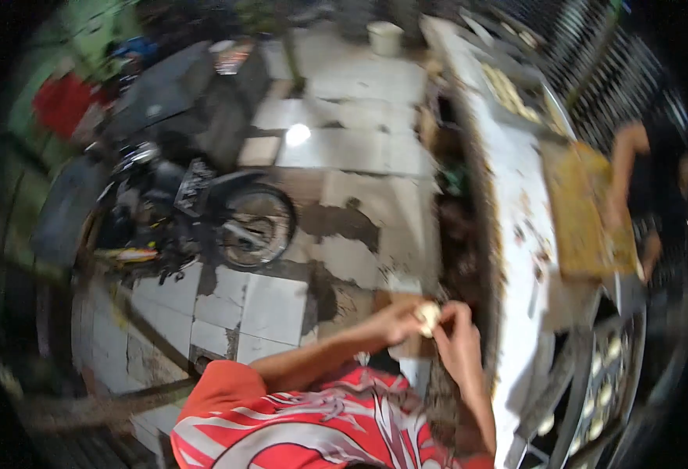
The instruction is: Filling and shaping dough balls into buns and placing them on baking trays.
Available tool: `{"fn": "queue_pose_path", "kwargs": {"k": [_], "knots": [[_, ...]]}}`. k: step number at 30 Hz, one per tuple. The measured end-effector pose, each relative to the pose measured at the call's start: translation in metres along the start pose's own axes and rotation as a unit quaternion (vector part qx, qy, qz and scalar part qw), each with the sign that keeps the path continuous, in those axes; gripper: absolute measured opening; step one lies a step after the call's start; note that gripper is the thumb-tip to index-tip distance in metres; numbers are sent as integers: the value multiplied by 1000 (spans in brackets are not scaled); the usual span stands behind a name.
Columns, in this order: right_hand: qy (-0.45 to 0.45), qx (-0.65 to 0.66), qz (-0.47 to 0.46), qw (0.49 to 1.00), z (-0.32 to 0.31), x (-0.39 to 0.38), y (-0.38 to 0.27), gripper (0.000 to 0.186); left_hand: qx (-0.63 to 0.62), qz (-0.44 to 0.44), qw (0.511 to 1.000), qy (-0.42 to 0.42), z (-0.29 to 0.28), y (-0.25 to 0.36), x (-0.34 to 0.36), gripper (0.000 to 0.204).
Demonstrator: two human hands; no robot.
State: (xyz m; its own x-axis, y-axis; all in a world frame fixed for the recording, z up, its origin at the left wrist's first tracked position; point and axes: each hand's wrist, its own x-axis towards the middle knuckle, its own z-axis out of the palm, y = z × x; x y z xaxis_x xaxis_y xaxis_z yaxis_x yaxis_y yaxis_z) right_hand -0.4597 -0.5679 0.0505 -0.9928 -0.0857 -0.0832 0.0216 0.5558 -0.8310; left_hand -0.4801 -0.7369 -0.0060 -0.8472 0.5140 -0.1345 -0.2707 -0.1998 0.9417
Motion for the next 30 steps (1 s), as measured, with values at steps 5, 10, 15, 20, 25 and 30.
{"fn": "queue_pose_path", "kwargs": {"k": [5,10,15,20,25,30], "knots": [[-84,55,77,992,59,-55,-11,16,-159,-152,965,-145,-37,-40,-83,42],[-53,-49,-146,987,107,-111,-38,12,-432,-276,853,94,-38,-70,-142,24],[-78,6,-105,991,95,-150,-64,11,-357,-285,882,-116,-19,-70,-169,29],[-137,-4,52,989,48,-201,-45,14,-105,-145,971,-159,38,-67,-189,35],[-38,117,95,988,5,-296,31,9,-193,-241,910,-279,128,-102,-198,42],[180,340,228,895,-37,-427,115,16,-244,-216,916,-234,280,-174,-196,38]]}}
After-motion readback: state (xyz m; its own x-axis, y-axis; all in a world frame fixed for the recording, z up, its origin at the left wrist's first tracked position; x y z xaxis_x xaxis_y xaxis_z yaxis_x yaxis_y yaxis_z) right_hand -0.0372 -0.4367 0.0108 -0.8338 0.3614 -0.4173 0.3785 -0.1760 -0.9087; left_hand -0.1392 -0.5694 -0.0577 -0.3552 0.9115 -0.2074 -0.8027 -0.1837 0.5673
